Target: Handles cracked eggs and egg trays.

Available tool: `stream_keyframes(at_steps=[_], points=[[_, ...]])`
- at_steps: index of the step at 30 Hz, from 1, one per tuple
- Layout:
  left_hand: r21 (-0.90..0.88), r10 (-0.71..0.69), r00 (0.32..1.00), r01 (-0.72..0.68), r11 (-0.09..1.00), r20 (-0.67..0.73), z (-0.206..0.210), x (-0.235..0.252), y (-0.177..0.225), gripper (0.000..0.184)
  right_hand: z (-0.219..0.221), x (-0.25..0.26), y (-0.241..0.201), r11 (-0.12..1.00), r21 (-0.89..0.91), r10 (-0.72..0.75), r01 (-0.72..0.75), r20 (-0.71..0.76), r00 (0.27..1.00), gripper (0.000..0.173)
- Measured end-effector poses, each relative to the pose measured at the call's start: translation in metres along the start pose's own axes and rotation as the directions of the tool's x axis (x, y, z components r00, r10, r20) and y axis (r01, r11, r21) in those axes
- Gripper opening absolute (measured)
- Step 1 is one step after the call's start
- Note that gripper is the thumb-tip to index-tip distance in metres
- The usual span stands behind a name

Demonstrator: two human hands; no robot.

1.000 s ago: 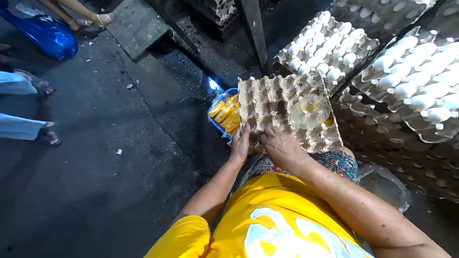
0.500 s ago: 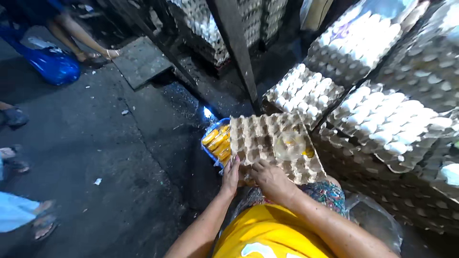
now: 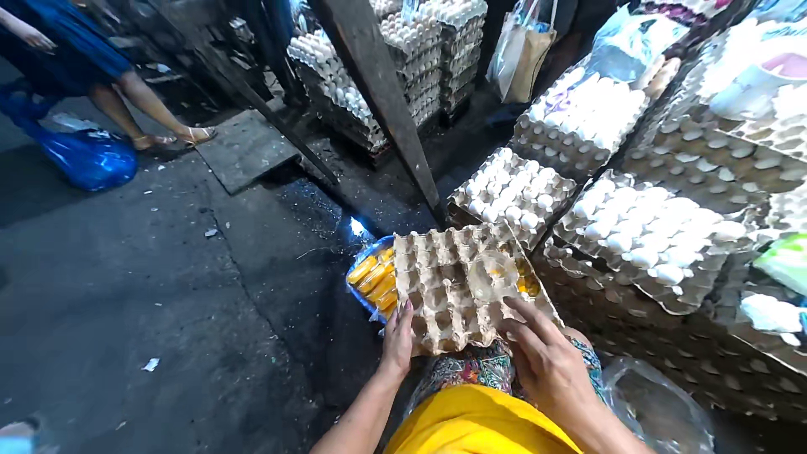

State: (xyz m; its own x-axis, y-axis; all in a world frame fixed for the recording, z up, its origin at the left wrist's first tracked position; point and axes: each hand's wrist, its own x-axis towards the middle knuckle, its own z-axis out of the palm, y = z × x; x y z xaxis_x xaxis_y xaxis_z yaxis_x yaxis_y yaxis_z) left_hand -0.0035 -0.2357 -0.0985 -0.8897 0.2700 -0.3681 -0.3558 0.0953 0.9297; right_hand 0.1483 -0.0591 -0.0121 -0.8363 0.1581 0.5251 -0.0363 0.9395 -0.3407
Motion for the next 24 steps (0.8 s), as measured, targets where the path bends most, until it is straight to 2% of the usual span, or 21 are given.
stream_keyframes(at_steps=[5, 7, 9, 11, 13, 15, 17, 21, 24], points=[[0.003, 0.016, 1.000, -0.016, 1.000, -0.007, 0.014, -0.004, 0.002, 0.048, -0.017, -0.020, 0.010, 0.996, 0.090, 0.026, -0.019, -0.078, 0.997, 0.015], [0.020, 0.037, 0.999, -0.037, 0.999, 0.014, 0.020, -0.008, 0.005, 0.047, -0.028, -0.033, 0.015, 0.979, 0.173, 0.133, -0.107, -0.150, 0.980, 0.015], [-0.007, 0.063, 0.997, -0.063, 0.998, 0.040, 0.025, -0.007, 0.006, 0.045, -0.031, -0.055, 0.030, 0.920, 0.324, 0.299, -0.218, -0.226, 0.927, 0.013], [-0.047, 0.066, 0.995, -0.063, 0.997, 0.076, 0.030, -0.006, 0.008, 0.044, -0.036, -0.084, 0.047, 0.754, 0.546, 0.547, -0.364, -0.216, 0.809, 0.015], [-0.052, 0.069, 0.993, -0.064, 0.997, 0.100, 0.034, -0.005, 0.011, 0.043, -0.046, -0.109, 0.061, 0.502, 0.714, 0.783, -0.489, -0.134, 0.607, 0.016], [-0.038, 0.083, 0.990, -0.079, 0.996, 0.113, 0.041, -0.006, 0.016, 0.043, -0.057, -0.131, 0.076, 0.316, 0.802, 0.902, -0.506, -0.088, 0.423, 0.016], [-0.016, 0.105, 0.986, -0.104, 0.994, 0.133, 0.048, -0.008, 0.020, 0.043, -0.067, -0.151, 0.089, 0.225, 0.851, 0.950, -0.475, -0.083, 0.302, 0.016], [-0.003, 0.133, 0.978, -0.134, 0.991, 0.160, 0.063, -0.010, 0.024, 0.041, -0.086, -0.171, 0.106, 0.128, 0.924, 0.982, -0.360, -0.067, 0.179, 0.017], [0.009, 0.123, 0.976, -0.127, 0.992, 0.182, 0.073, -0.014, 0.027, 0.042, -0.096, -0.176, 0.119, 0.162, 0.933, 0.983, -0.321, -0.122, 0.140, 0.016]])
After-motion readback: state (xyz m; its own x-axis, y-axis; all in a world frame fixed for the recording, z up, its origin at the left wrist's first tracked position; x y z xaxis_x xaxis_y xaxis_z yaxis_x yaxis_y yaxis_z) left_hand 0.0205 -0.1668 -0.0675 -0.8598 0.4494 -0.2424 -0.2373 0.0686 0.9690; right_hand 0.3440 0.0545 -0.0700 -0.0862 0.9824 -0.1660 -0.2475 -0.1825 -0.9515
